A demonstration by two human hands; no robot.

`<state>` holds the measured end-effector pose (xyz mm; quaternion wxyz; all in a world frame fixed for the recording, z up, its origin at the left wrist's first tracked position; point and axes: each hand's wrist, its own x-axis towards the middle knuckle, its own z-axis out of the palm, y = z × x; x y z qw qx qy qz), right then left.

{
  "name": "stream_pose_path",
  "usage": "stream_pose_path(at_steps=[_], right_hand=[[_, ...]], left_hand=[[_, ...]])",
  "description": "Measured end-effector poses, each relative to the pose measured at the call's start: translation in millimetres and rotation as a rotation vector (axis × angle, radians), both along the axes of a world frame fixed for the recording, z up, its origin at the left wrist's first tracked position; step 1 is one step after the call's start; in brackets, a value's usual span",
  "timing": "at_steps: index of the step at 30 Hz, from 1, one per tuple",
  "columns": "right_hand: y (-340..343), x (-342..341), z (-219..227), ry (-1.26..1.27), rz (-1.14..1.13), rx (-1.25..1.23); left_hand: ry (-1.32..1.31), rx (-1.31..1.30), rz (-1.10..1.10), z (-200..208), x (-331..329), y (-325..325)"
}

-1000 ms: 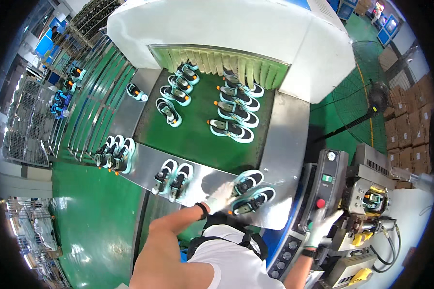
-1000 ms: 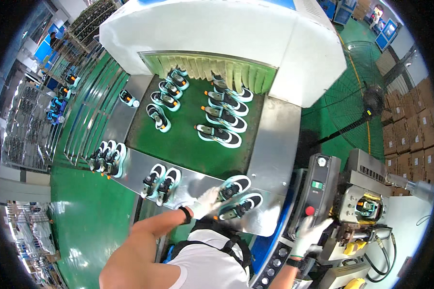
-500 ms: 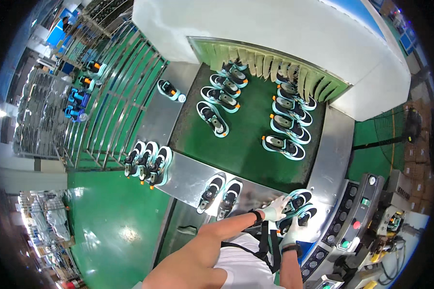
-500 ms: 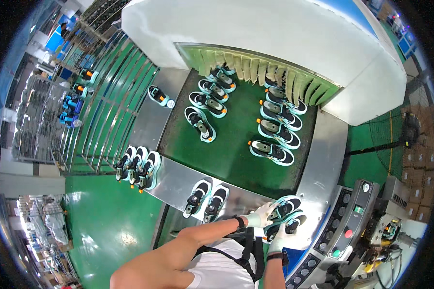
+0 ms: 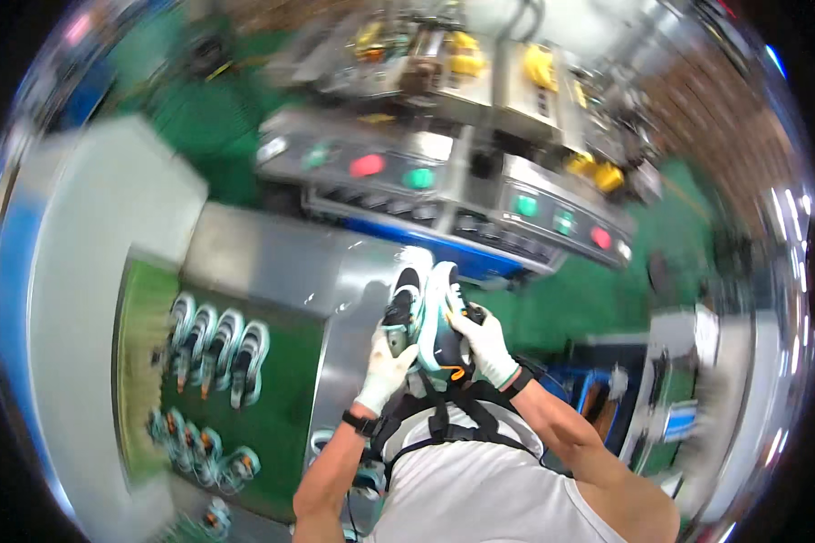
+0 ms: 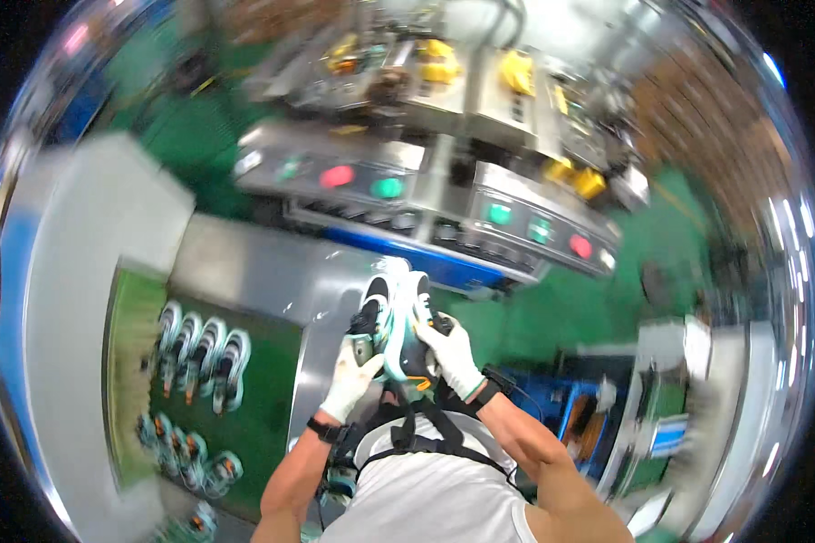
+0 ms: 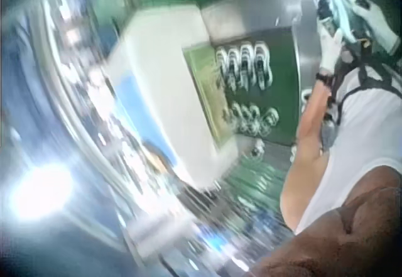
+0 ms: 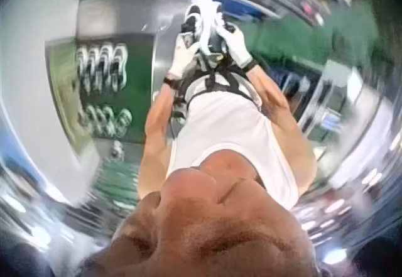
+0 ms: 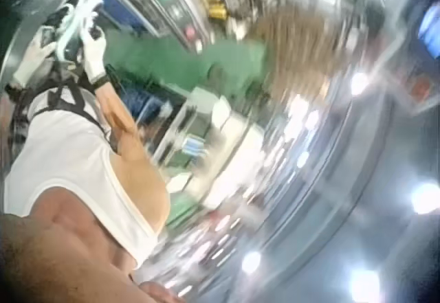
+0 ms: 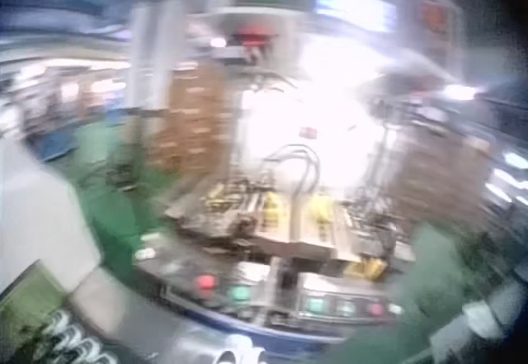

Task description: The person picks up shoes from a table, places them into a machine, and presses buttons. They then remove the shoes from the machine and place them onto a conveyor belt.

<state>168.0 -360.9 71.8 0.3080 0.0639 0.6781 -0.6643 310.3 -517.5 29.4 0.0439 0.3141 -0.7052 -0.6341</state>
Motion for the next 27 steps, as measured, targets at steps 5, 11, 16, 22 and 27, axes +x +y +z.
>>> stream_pose_path(at_steps=[5,11,16,22,27], right_hand=[[129.7,1.0,36.2,0.092,-0.483,-0.231],[288.7,65.7,63.7,0.229,-1.116,-0.132],[441.0,113.5,113.1,0.475,-1.523,0.337],[600.5,91.5,114.2,0.250,-1.549,1.099],[709.5,29.3,98.0,0.237,-1.457,1.223]], left_hand=[[0.270,0.033,-0.492,61.3,-91.1,76.0],[0.223,0.298,-0.989,133.1,-147.2,215.6],[0.388,0.194,-1.377,174.0,-203.1,381.4],[0.779,-0.149,-1.437,140.9,-272.0,616.1],[1.017,-0.316,-1.303,90.0,-330.0,733.6]])
